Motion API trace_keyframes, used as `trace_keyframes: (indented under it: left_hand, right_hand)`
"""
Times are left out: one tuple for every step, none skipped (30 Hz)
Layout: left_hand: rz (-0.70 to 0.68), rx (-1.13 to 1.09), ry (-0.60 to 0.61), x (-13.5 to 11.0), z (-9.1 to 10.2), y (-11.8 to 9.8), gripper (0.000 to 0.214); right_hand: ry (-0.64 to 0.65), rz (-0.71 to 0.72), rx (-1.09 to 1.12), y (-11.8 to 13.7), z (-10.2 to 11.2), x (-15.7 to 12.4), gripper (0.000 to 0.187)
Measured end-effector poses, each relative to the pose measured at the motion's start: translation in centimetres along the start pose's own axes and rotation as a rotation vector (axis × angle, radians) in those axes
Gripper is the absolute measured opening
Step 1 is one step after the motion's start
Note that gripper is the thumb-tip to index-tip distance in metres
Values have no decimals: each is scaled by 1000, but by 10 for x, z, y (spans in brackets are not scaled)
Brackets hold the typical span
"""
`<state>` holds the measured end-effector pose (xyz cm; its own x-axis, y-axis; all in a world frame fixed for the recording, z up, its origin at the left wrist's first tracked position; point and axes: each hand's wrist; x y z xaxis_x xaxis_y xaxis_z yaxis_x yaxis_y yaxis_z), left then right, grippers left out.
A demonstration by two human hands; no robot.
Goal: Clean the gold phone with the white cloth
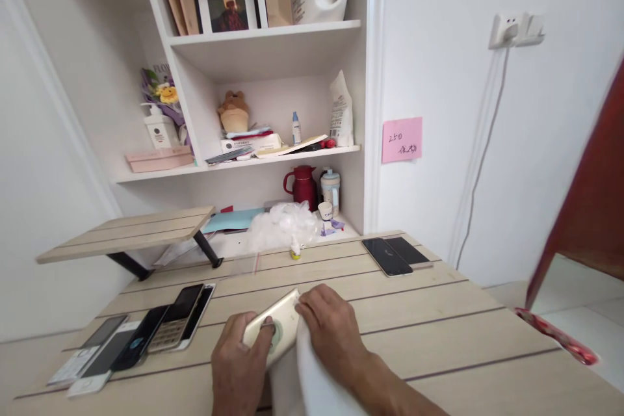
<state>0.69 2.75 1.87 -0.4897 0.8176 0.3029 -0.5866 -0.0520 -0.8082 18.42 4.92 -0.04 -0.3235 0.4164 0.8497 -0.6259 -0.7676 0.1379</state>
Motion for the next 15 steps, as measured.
trace_keyframes:
  left_hand:
    - [9,0,2,1,0,0,33]
    - [23,0,-3,2,0,0,34]
    - [41,1,-6,3,0,1,35]
    - [61,3,-9,4,2,2,37]
    - [80,8,-11,6,3,3,38]
    - [95,12,-12,7,4,4,38]
    - [103,16,-11,8,6,4,37]
    - [107,20,-11,9,7,4,36]
    - [107,23,-14,9,8,4,36]
    - [105,24,-18,8,8,4,35]
    - [104,24,-21,8,8,4,36]
    - [99,23,-28,7,7,3,36]
    - [82,22,-36,6,6,3,35]
    - [49,21,-50,4,5,2,34]
    - [-9,18,-65,3,3,2,32]
  right_hand:
    - [1,3,0,1,0,0,23]
    - [12,23,9,5,0,0,24]
    - [31,60,28,10,-1,-1,25]
    - [54,102,55,16,-2,-1,25]
    - [76,141,85,22,-2,-1,25]
    - [91,172,115,27,-2,-1,26]
    - [96,181,139,29,-2,0,27]
    - [91,167,155,30,-2,0,28]
    - [78,130,166,28,-1,1,27]
    - [59,81,170,24,0,2,26]
    - [37,26,166,19,1,3,23]
    - [16,-28,157,15,2,4,21]
    - [-1,-73,143,11,3,4,19]
    - [-17,-104,126,8,3,5,18]
    - [-30,-127,109,6,3,5,17]
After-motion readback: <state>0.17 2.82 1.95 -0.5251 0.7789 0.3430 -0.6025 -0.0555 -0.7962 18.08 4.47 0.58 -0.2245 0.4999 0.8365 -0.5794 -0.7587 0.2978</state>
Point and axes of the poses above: each hand's wrist, its own x-axis towards the middle knuckle, its own z-axis out of the back of the hand, y = z × x, and after that the axes turned 14 degrees about z, right-handed
